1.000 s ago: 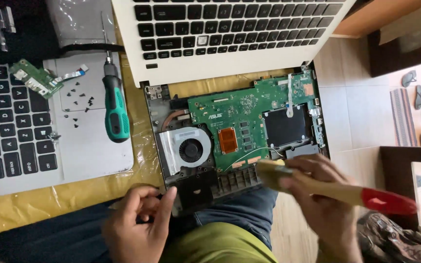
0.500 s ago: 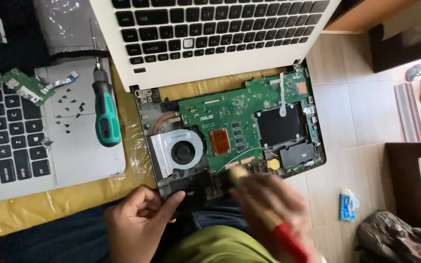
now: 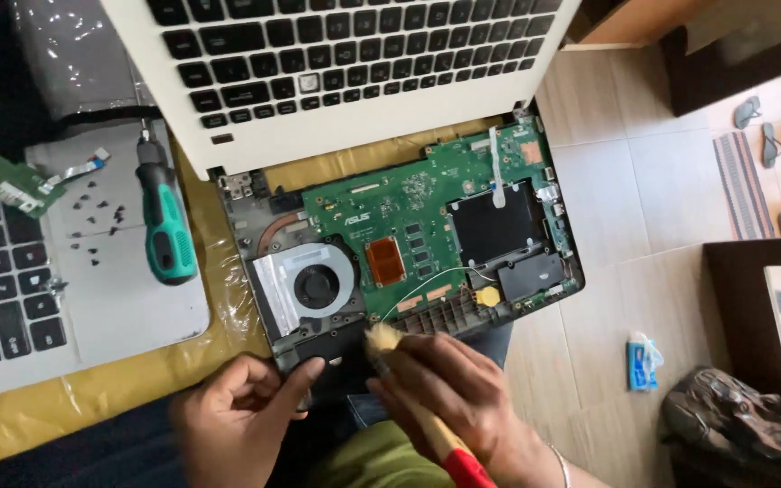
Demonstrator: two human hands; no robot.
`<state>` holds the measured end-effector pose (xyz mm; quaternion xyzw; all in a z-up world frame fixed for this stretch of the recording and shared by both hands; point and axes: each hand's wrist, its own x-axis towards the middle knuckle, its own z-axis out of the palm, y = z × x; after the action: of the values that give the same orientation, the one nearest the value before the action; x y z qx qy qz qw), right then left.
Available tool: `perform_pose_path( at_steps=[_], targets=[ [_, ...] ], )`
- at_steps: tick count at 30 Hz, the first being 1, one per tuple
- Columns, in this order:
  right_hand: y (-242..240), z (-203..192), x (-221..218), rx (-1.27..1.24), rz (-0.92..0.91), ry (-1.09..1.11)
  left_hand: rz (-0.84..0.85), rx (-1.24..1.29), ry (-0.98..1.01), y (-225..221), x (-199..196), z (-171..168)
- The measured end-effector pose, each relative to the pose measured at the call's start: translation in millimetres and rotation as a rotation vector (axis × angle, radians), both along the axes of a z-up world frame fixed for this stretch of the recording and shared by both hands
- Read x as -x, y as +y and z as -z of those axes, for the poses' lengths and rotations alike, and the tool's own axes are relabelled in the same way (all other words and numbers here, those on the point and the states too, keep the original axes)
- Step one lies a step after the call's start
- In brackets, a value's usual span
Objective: Cleaning the internal motherboard and fan of a laptop with a brush, then reconnecting internal cables and components.
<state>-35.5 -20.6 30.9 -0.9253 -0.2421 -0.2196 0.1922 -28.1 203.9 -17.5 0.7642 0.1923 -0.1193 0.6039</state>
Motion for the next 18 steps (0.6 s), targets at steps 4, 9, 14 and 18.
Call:
perform_pose_path(
  at_steps=[4,9,14,18],
  targets=[
    [-46.2,-20.6,-4.5,0.381,0.279,0.287,-0.025,-0.039,-0.027,-1.0,0.3,1.4],
    [-39.1,3.1,9.4,0.142,0.273,0.085,0.048,-0.267,-0.111,-2.1,0.5,-7.1],
    [-21.0,-5.5,1.3,-0.236,-0.149,0.082,0.06,-0.301,-0.188,-5.1,-2.7,-9.3],
    [-78.4,-18.0,4.5,-0.015,0.339,0.282,0.08,-0.298,-0.108,-0.7,-3.2,-10.3]
  ],
)
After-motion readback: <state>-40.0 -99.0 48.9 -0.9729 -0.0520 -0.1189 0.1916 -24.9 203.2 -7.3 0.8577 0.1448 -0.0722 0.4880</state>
